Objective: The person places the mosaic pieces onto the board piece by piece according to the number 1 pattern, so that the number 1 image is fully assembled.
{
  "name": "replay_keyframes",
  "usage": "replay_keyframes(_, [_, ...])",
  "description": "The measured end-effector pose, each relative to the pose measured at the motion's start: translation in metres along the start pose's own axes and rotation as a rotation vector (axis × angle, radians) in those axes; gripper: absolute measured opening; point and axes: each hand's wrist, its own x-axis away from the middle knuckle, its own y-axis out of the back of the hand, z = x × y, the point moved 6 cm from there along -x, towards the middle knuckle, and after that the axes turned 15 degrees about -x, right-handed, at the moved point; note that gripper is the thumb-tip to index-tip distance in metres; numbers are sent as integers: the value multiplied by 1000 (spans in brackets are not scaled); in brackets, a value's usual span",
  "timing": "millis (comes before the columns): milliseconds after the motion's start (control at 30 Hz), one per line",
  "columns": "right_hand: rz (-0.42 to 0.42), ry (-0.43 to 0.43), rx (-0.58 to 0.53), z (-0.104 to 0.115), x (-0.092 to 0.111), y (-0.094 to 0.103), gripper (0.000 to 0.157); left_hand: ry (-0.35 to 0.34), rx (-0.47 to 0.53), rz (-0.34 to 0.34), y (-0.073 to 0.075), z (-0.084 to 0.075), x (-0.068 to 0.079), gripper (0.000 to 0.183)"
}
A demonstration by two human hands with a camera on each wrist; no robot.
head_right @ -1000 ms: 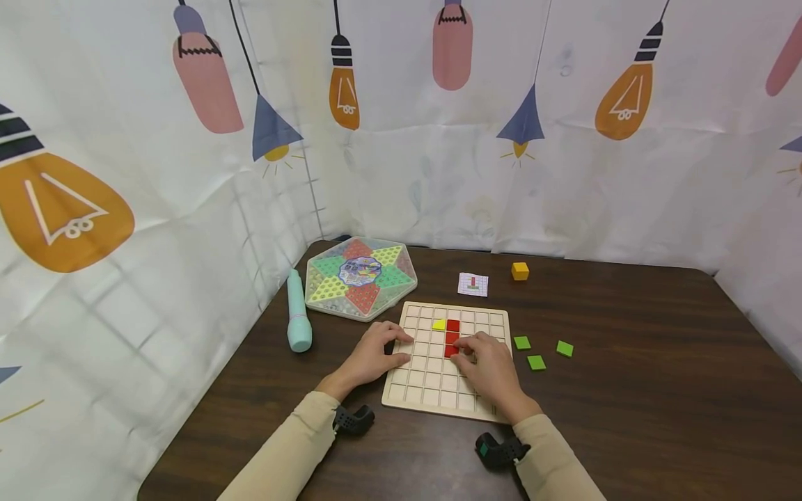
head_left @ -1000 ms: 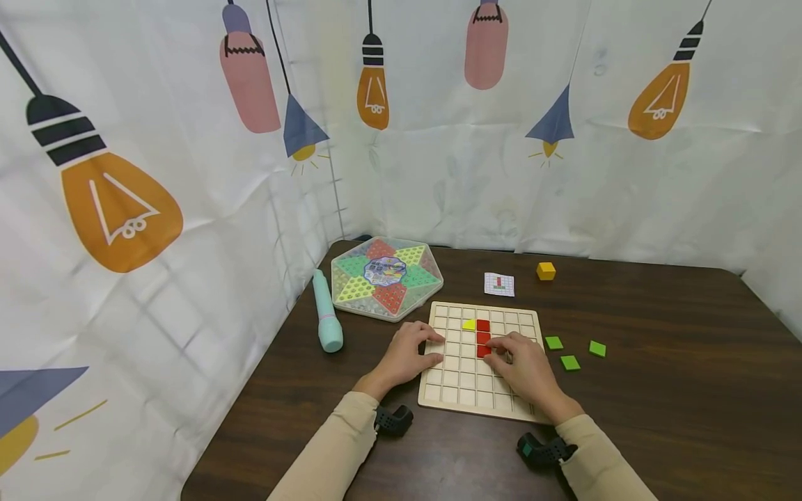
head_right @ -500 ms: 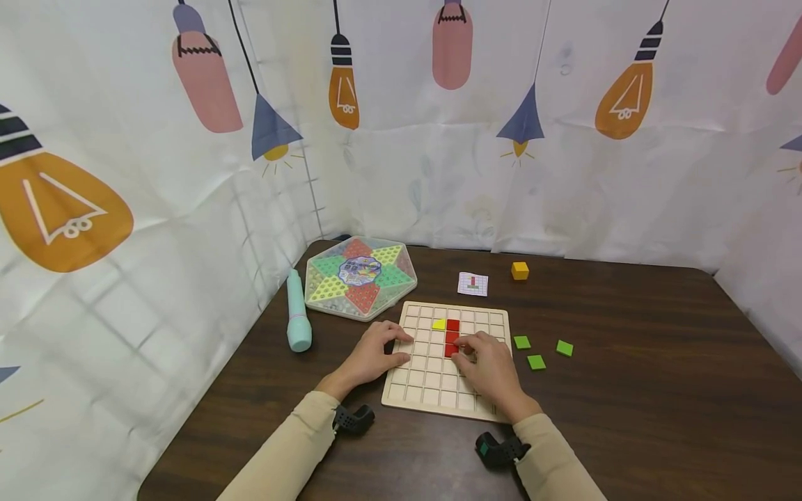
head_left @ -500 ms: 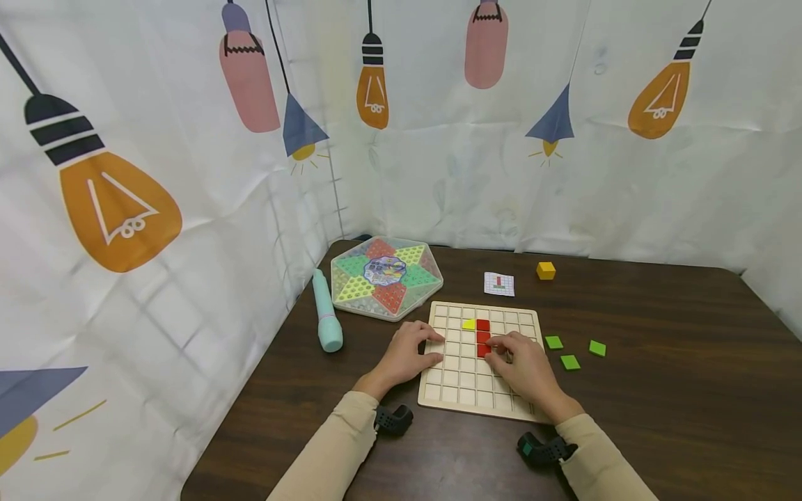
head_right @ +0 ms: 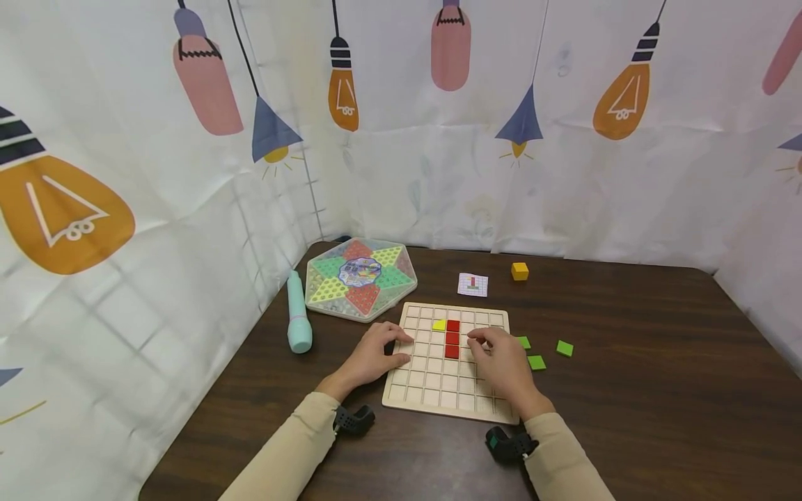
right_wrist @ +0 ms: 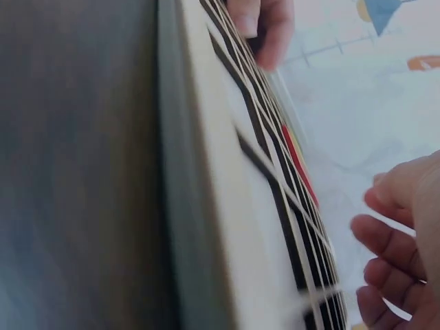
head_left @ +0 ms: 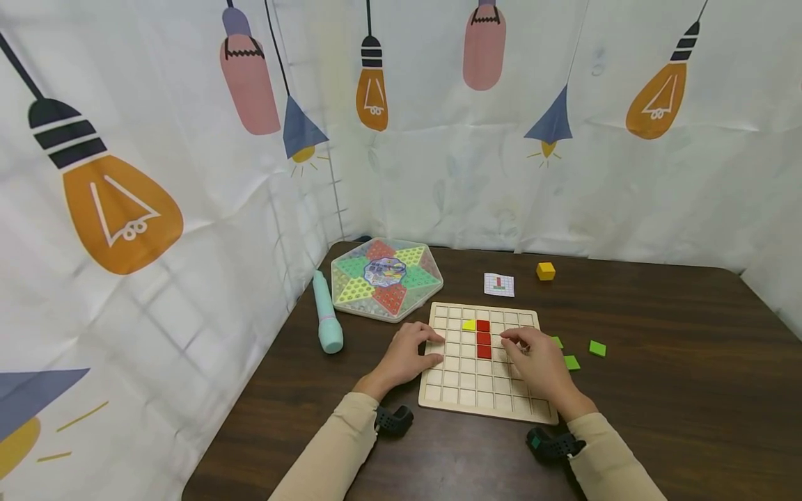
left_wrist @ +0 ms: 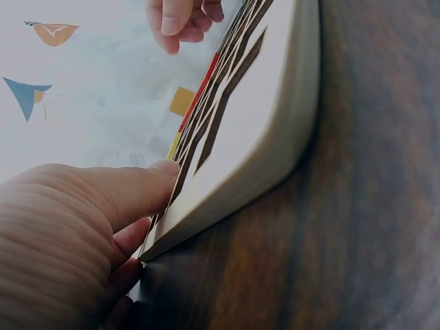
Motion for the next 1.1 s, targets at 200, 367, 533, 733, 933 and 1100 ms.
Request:
replay_keyframes(200, [-73,20,36,-6,-1,22,17,-7,3,2,0,-1,2,26])
replay_keyframes(367, [-133,62,59,-15,-3,42,16,-9,4,-1,0,-1,1,26])
replay_keyframes(533, [-136,17,89,-25,-3,60,19,-12,16,-1,1,-2,1,26])
replay_keyframes(733, [-42,-94,107,-36,-1,71,29,-4,17,1,1,-1,1,26])
replay_keyframes(933, [-15,-112,129,-42,0,80,31,7,16,-4,1,0,1,25])
replay_keyframes(1100, [1,-122,152,-47,0,85,32,12,14,-3,1,0,1,24])
